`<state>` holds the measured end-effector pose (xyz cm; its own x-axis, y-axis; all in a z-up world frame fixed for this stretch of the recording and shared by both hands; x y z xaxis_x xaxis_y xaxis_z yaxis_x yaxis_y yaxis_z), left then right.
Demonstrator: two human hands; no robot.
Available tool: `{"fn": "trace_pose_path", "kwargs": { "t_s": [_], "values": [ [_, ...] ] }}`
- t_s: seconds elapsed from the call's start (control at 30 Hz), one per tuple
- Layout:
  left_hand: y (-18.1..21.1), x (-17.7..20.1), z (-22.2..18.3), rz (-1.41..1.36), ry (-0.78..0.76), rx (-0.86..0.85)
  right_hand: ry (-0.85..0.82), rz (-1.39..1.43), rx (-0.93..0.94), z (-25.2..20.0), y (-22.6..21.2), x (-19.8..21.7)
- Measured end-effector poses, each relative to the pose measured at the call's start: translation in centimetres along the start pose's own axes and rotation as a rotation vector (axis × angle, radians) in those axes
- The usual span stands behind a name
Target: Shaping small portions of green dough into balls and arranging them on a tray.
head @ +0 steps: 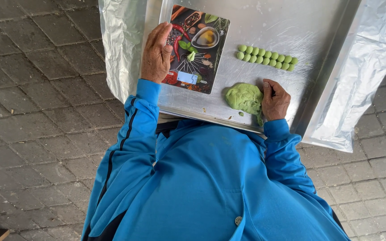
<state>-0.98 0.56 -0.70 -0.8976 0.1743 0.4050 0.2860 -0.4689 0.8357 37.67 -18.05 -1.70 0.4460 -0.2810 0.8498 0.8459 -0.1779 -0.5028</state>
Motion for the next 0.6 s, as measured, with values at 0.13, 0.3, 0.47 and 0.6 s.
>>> {"fn": "trace_pose_path", "kwargs": {
  "t_s": [0.13,0.3,0.47,0.6],
  "values": [
    [-0.2,-0.1,-0.1,-0.003,0.001,-0.003,-0.008,0.036,-0.012,-0.1,0.1,0.0],
    [0.9,-0.3,0.2,0.037,-0.006,-0.052,0.009,0.071,-0.018,-0.2,0.3,0.1],
    [0.6,-2.9,-0.7,0.54,-0.29,-0.236,0.024,0.08,-0.032,-0.1,0.6,0.1],
    [-0.4,-4.8,-0.8,0.536,-0.298,-0.242,0.013,0.117,-0.061,-0.4,-0.1,0.9]
  ]
}}
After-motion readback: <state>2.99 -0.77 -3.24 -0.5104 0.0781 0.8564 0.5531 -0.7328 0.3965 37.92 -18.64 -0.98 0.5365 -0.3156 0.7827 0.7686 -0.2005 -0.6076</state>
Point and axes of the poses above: each hand's wrist, its own z-axis towards the middle knuckle, its own x-axis out of the back of the hand, y = z × x, the point moved 2 cm from there along z, towards the middle knuckle, and after that the axes turned 15 degrees about -z, right-handed, at the moved point
